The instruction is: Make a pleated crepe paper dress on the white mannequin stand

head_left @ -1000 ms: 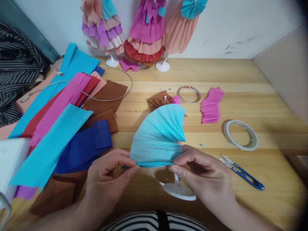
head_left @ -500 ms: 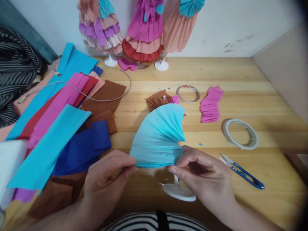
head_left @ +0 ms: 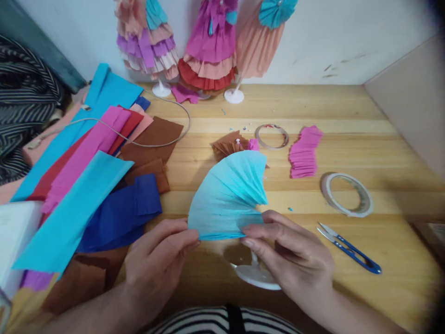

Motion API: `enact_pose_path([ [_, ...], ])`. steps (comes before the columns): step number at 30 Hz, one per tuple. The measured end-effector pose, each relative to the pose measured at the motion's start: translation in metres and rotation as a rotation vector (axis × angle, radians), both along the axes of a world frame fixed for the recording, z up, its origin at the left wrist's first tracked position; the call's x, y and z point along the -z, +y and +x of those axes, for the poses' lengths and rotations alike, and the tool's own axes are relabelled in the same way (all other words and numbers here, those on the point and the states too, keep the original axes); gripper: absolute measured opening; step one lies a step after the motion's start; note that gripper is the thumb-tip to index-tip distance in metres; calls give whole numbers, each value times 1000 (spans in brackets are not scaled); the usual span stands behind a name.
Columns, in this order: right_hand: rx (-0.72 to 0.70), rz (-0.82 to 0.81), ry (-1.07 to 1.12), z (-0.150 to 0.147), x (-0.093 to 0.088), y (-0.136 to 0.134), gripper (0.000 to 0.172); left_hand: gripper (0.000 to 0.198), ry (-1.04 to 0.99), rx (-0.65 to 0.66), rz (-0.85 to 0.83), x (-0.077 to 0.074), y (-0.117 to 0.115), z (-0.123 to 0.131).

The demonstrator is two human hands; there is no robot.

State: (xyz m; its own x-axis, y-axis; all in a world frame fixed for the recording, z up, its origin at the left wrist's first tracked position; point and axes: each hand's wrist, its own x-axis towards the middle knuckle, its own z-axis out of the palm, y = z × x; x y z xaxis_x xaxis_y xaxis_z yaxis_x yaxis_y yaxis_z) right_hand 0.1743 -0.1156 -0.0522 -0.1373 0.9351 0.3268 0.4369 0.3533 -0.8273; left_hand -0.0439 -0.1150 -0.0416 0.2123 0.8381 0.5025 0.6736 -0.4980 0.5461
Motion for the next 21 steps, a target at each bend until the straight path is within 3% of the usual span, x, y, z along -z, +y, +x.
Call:
enact_pose_path([
  [9, 46, -50, -12, 0, 3, 2, 12, 6, -57, -13, -36, 6, -1, 0],
  [14, 72, -57, 44, 1, 3, 0, 13, 8, -150, 7, -252, 4, -2, -1],
  [18, 63, -84, 74, 2, 4, 1, 12, 12, -356, -59, -478, 1, -1, 2],
  [21, 52, -115, 97, 3, 4, 1, 13, 12, -419, -122, -552, 0, 1, 4],
])
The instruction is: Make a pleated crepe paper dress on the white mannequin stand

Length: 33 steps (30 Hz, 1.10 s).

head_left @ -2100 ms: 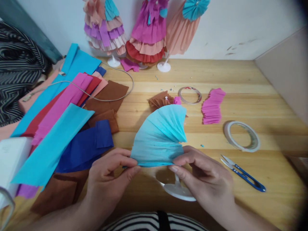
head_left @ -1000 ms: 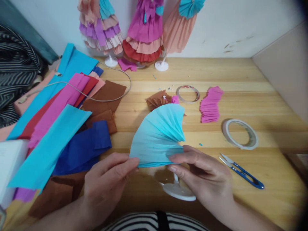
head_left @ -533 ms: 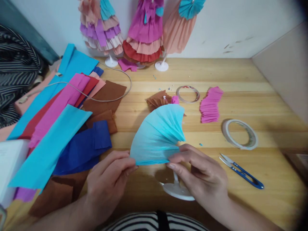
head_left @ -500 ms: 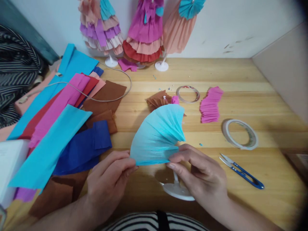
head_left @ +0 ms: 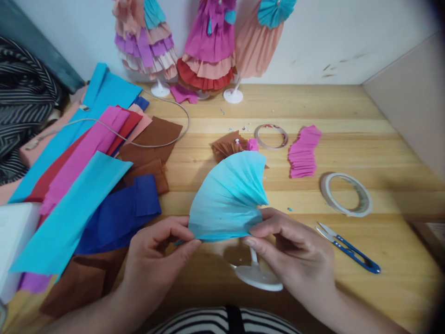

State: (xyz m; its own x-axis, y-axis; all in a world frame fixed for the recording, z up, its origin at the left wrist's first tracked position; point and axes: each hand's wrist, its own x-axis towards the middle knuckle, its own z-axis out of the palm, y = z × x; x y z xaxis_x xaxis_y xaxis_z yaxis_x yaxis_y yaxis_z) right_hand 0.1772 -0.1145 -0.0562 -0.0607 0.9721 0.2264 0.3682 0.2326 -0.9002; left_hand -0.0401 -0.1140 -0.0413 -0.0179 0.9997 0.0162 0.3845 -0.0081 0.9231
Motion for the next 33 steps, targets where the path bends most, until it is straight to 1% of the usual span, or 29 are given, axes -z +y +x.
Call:
enact_pose_path([
  [2, -5, -7, 9, 0, 0, 0, 13, 12, 9, -19, 6, 0, 1, 0],
  [7, -20, -32, 39, -2, -2, 0, 14, 13, 16, -7, 22, 2, 0, 0],
  [12, -15, -43, 45, -3, -4, 0, 17, 12, -14, 14, 72, 10, -3, -2],
  [13, -8, -48, 43, -4, -4, 0, 18, 11, -31, 23, 97, 12, -4, -3],
  [16, 25, -64, 54, -4, -4, 0, 19, 11, -36, 104, 202, 14, -3, -4],
  [19, 40, -50, 50, -5, -4, 0, 18, 21, 67, 189, 323, 12, 0, -4],
  [21, 18, -13, 24, -5, -4, 1, 15, 23, 142, 202, 406, 8, 1, -3],
  [24, -18, 50, -34, -3, -4, 2, 11, 19, 238, 182, 498, 5, 2, -1],
  [28, -19, 80, -89, -3, -2, 2, 20, 16, 323, 146, 502, 6, 0, -1],
  [33, -28, 123, -141, -3, 0, 2, 16, 11, 282, 159, 454, 11, 0, -3],
])
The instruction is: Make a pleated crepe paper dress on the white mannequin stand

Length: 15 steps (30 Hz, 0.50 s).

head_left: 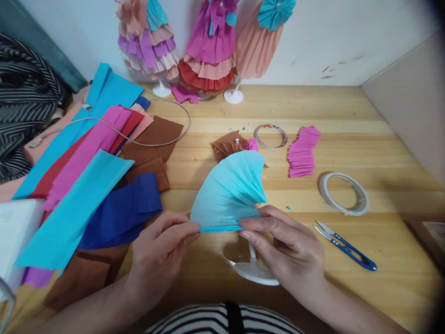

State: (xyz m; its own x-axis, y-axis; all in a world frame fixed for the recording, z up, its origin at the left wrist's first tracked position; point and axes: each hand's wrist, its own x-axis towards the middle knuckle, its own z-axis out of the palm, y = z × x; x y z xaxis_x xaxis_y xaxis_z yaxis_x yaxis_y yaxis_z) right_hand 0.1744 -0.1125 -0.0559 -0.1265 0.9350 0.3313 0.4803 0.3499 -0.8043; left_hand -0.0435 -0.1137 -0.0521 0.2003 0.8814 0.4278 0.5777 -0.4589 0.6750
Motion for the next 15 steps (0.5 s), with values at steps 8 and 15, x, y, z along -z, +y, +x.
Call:
enact_pose_path([
  [8, 41, 14, -37, 2, -1, 0, 12, 9, -36, -17, -160, -1, 0, 1],
  [15, 92, -113, 98, 0, 0, 1, 13, 7, -295, -124, -509, -8, 2, 6],
])
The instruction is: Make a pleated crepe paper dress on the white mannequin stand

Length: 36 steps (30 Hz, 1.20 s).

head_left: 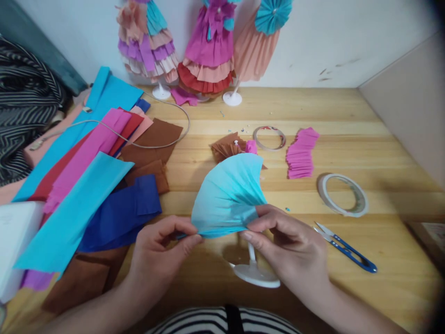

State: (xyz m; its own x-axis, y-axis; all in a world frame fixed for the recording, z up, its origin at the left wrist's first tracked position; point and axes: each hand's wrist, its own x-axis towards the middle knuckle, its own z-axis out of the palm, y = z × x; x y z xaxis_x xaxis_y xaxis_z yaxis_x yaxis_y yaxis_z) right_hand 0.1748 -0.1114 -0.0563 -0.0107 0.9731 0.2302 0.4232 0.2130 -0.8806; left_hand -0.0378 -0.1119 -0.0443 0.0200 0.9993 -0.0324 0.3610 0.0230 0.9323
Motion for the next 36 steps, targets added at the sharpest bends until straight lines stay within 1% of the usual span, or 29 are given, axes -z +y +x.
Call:
enact_pose_path([
  [2, -4, -26, 34, -1, 0, 0, 14, 7, -35, -46, -7, 0, 1, 0],
  [5, -13, -29, 76, -1, -1, 0, 15, 7, -18, -85, 30, 0, 1, 0],
  [8, -8, -32, 118, -2, -1, -1, 17, 7, -10, -85, 45, 0, 0, 1],
  [14, -8, -84, 205, -3, 2, -2, 17, 8, -6, -86, 18, -1, 1, 3],
  [17, -10, -68, 228, -4, 1, -1, 19, 7, -13, -92, 71, 0, 1, 5],
  [21, -2, -48, 256, -5, -2, 2, 21, 6, 32, -76, 141, 2, 1, 4],
  [26, -5, -46, 238, -3, 0, 2, 20, 7, 47, -63, 160, 5, -1, 3],
  [29, -16, -38, 225, -1, 4, 1, 15, 6, 22, -48, 153, 7, -2, 2],
  [31, -33, -26, 206, 0, 6, 1, 10, 6, 11, -17, 178, 7, -2, 2],
  [34, -63, 16, 144, 0, 6, 2, 5, 10, 45, 74, 307, 5, -1, 2],
  [36, -68, 59, 91, 0, 5, 3, 8, 16, 111, 133, 417, 3, 1, 2],
])
